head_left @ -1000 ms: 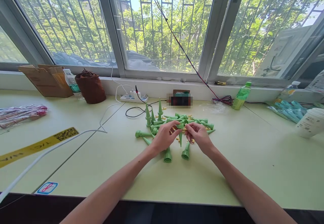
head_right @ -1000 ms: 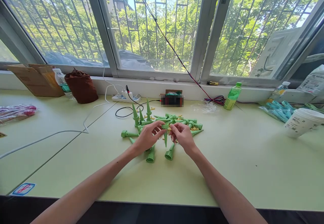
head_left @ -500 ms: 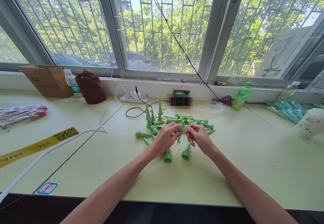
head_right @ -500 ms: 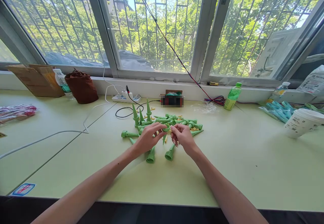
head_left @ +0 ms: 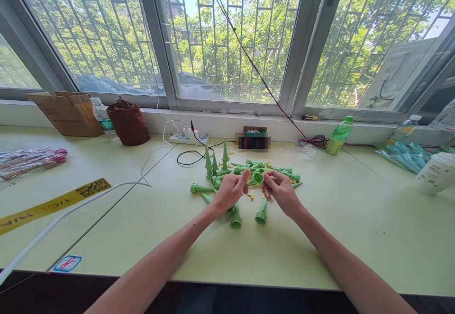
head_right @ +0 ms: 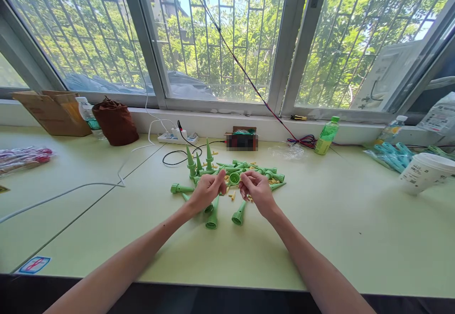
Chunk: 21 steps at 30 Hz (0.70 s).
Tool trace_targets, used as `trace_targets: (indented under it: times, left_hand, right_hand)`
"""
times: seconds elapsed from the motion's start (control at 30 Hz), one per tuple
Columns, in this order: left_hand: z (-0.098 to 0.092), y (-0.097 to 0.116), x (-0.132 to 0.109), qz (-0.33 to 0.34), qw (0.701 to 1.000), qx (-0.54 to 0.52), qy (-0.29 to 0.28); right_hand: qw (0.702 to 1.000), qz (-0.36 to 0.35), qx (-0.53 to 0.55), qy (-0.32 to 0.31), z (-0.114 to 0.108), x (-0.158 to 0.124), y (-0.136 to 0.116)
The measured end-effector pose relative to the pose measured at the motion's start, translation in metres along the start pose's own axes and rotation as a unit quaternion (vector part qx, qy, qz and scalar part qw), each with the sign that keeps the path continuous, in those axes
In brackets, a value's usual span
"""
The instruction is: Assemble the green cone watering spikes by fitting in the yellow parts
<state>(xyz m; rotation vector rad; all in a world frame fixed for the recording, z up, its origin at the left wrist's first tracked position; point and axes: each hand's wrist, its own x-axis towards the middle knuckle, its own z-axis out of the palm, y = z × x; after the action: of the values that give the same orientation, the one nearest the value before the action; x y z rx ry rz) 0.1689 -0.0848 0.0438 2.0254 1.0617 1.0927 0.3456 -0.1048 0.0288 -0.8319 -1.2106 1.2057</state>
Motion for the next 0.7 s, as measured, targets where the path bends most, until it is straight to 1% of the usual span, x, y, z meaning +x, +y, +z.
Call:
trace_targets:
  times: [0.1,0.23,0.37,0.57,0.7]
  left_hand:
    - [0.0018,-0.0014,0.0002,-0.036,0.998,-0.022,-0.041]
    - [0.0035,0.0001,-0.0002,-0.028,0.997,-0.034,-0.065]
    - [0.0036,0.001,-0.0003,-0.002,0.998,-0.023,-0.066]
    - [0.0012,0.0045,-0.0013,0.075,0.995,0.027,-0.059]
    - [0.0004,0.0055,-0.0019,0.086,0.993,0.053,-0.057]
  right_hand:
    - [1.0,-0.005,-0.008,-0.01,0.0008,-0.001,-0.0002]
    - [0.999,-0.009,-0.025,-0.034,0.0004,-0.0015,0.0022]
    - [0.999,-0.006,-0.024,-0.042,-0.0009,-0.0013,0.004]
    - [0.999,-0.003,-0.03,-0.04,-0.0021,-0.0013,0.0049]
    - [0.999,0.0,-0.033,-0.033,-0.0025,-0.0008,0.0054]
